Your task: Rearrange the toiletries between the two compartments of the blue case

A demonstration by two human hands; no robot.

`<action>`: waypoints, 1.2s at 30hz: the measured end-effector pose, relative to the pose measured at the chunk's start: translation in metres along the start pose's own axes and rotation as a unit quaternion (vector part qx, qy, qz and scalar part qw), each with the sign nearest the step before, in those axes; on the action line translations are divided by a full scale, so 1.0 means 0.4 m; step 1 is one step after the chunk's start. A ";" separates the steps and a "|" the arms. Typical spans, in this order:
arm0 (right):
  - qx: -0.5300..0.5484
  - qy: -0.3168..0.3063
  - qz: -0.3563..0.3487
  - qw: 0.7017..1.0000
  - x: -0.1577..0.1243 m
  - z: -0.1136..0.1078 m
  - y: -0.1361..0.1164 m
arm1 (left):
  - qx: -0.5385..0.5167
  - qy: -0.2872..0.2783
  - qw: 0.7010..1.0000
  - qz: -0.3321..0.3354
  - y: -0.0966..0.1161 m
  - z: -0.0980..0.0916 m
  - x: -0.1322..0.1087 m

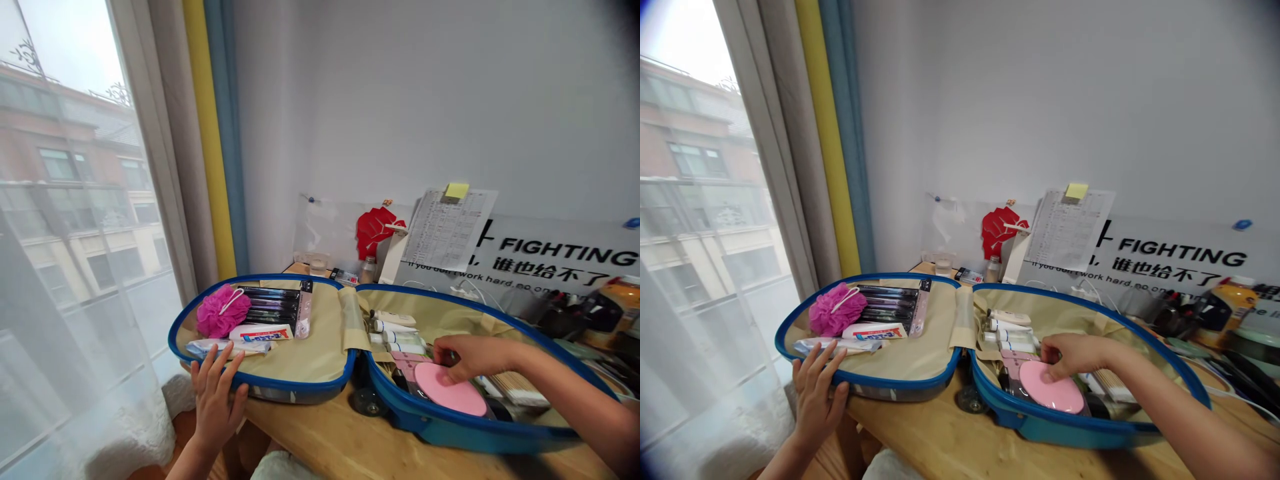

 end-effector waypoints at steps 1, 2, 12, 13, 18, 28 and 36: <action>0.004 -0.014 0.005 1.000 0.003 0.005 0.003 | 0.003 -0.002 1.000 0.000 -0.001 0.001 -0.001; 0.006 -0.029 0.011 1.000 0.007 0.010 0.006 | 0.006 -0.003 1.000 -0.001 -0.001 0.002 -0.001; 0.117 -0.062 -0.016 0.991 -0.009 0.002 -0.024 | 0.002 0.001 1.000 0.005 0.005 -0.004 0.002; 0.136 -0.053 -0.023 0.989 -0.017 -0.011 -0.027 | 0.003 -0.001 1.000 0.001 0.002 -0.002 0.001; 0.226 0.050 -0.071 0.970 -0.033 -0.140 -0.077 | 0.004 -0.008 1.000 -0.013 -0.006 0.006 -0.007; 0.174 -0.009 -0.192 0.966 0.204 -0.130 -0.515 | -0.002 -0.011 1.000 -0.020 -0.010 0.006 -0.009; 0.028 -0.027 -0.298 0.954 0.234 -0.039 -0.661 | 0.004 -0.011 1.000 -0.016 -0.005 0.007 -0.009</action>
Point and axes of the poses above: each hand's wrist, its own x-axis towards the middle knuckle, its own z-axis out of the palm, y = z × x, the point moved 9 cm from there along x, towards the middle knuckle, and after that the axes turned 7 degrees about -y, right-handed, at the moved point
